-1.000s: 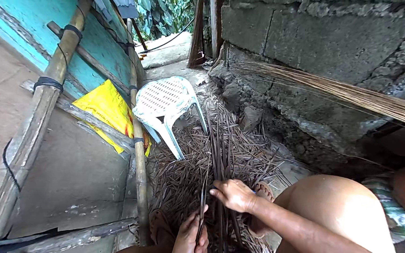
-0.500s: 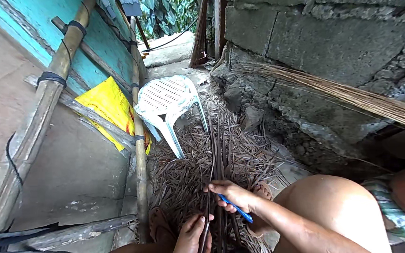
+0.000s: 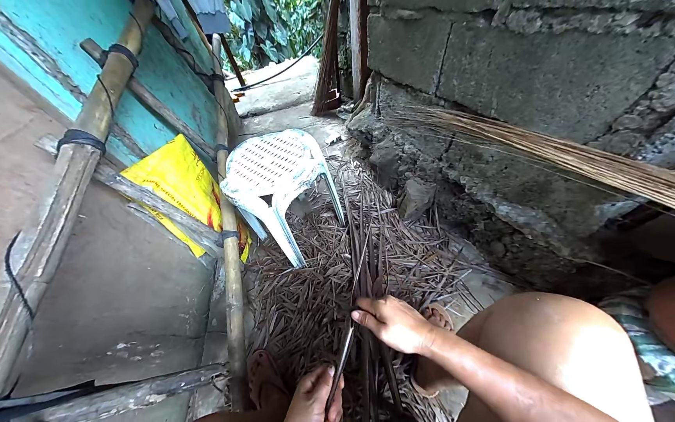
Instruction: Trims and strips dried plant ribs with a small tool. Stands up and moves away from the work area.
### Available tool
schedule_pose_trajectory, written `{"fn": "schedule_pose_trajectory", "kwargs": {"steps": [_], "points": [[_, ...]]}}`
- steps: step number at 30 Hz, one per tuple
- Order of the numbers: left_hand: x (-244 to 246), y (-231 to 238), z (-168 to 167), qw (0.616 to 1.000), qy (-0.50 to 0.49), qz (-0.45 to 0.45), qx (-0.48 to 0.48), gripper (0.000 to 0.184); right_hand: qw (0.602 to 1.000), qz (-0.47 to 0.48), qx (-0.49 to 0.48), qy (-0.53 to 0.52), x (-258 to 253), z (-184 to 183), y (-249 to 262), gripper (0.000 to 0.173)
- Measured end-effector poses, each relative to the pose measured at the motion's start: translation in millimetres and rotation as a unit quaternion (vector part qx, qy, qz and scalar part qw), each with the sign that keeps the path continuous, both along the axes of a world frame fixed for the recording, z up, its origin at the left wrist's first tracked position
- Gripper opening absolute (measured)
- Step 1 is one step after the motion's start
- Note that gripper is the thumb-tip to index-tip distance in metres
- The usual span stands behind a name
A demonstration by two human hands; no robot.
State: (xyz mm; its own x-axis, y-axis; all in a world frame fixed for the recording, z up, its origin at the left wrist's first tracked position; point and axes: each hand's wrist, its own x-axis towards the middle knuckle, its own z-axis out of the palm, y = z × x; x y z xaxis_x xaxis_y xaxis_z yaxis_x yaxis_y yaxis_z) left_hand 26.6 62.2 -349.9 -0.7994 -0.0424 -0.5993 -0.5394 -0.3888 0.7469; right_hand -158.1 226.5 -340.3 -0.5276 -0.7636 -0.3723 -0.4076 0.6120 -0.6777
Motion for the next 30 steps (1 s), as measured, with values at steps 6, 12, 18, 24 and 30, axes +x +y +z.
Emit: {"fn": "schedule_pose_trajectory", "kwargs": {"steps": [6, 12, 18, 24, 30], "points": [[-0.3, 4.7, 2.2, 0.993, 0.009, -0.01, -0.116, 0.03, 0.993, -0.022, 0.093, 0.071, -19.6, 8.9, 3.4, 0.052], [-2.7, 5.7, 4.3, 0.981, 0.028, -0.026, -0.19, 0.027, 0.982, -0.069, 0.144, 0.095, -27.7, 15.8, -1.8, 0.053], [2.4, 0.4, 4.0, 0.983, 0.027, -0.029, -0.181, 0.028, 0.957, -0.256, 0.122, 0.064, -60.9, 12.0, 15.6, 0.05], [-6.5, 1.4, 5.9, 0.997, -0.043, 0.063, -0.032, 0.033, 0.997, -0.051, -0.049, -0.023, 13.6, 16.7, 0.3, 0.048], [-9.5, -2.2, 4.8, 0.98, -0.049, 0.115, 0.152, 0.044, 0.982, 0.181, -0.019, 0.049, 65.6, 8.0, -17.5, 0.049]]}}
